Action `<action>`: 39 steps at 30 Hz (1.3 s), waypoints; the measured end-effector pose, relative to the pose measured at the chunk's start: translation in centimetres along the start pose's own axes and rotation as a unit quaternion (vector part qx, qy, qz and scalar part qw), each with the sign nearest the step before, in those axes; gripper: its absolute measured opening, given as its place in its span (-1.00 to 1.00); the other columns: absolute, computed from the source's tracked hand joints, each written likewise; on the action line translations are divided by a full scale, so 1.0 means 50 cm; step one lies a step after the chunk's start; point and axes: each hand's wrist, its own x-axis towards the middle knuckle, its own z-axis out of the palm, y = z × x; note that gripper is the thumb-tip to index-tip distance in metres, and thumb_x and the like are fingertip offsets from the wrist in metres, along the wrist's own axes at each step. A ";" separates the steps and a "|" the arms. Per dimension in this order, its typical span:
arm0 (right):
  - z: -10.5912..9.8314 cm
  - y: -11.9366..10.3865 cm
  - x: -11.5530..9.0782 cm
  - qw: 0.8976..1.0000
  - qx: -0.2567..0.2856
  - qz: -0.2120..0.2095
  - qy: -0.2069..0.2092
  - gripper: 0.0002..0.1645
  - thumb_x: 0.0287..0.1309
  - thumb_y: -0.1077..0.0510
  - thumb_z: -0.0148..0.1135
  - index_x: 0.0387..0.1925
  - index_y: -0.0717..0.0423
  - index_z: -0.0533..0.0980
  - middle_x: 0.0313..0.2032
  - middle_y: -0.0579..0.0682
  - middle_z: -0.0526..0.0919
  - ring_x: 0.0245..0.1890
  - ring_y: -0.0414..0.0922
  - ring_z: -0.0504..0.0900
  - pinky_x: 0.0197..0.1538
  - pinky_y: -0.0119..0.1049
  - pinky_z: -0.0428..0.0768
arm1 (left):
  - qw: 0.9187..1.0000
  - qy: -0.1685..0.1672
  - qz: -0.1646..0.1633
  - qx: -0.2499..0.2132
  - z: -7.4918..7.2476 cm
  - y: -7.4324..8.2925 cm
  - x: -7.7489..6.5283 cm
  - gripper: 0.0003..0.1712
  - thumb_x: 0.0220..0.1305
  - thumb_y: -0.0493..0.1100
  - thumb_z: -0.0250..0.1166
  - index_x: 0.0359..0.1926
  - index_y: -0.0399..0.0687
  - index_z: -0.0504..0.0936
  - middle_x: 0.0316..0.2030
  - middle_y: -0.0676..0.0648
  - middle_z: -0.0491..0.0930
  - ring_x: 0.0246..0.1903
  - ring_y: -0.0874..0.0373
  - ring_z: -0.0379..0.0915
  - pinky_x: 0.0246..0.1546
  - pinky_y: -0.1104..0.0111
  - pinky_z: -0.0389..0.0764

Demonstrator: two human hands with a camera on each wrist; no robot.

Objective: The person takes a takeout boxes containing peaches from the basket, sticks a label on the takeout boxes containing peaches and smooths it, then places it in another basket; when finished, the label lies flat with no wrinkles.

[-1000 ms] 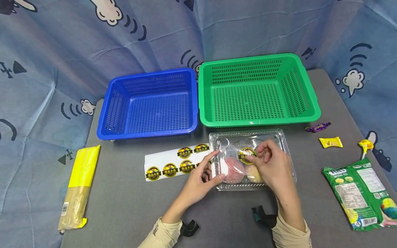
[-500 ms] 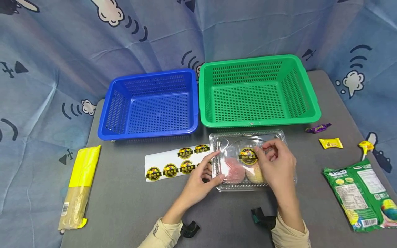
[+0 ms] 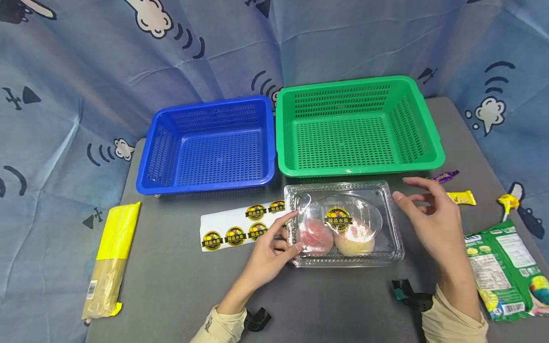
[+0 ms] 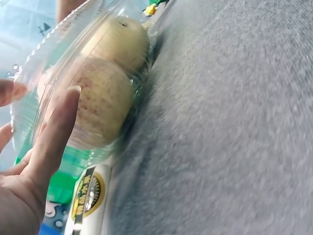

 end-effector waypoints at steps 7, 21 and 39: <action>-0.034 0.039 0.052 0.999 0.003 0.047 0.003 -0.18 0.46 -0.02 0.31 0.61 -0.42 0.22 0.19 -0.50 0.37 -0.16 -0.66 0.44 -0.23 -0.74 0.35 | 1.000 -0.021 -0.015 0.001 -0.016 0.014 -0.006 -0.21 0.39 -0.29 0.41 0.54 0.31 0.41 -0.25 -0.06 0.42 -0.54 0.38 0.57 -0.50 0.49 0.63; -0.024 0.056 0.110 0.998 0.038 0.049 -0.032 -0.29 0.45 -0.01 0.32 0.53 -0.46 0.35 -0.17 -0.51 0.42 -0.36 -0.59 0.49 -0.35 -0.67 0.51 | 0.995 -0.090 0.009 -0.041 -0.069 0.060 -0.006 -0.17 0.36 -0.43 0.35 0.58 0.01 0.34 -0.18 -0.15 0.44 -0.39 0.38 0.68 -0.38 -0.07 0.77; -0.023 0.065 0.140 0.999 -0.041 0.023 -0.025 -0.47 0.40 -0.03 0.29 0.31 -0.01 0.44 -0.02 0.15 0.52 -0.19 -0.37 0.34 -0.20 -0.42 0.34 | 0.987 -0.096 0.075 -0.103 -0.085 0.125 0.072 -0.19 0.40 -0.49 0.26 0.59 -0.11 0.28 -0.23 -0.04 0.41 -0.41 0.30 0.74 -0.36 0.10 0.81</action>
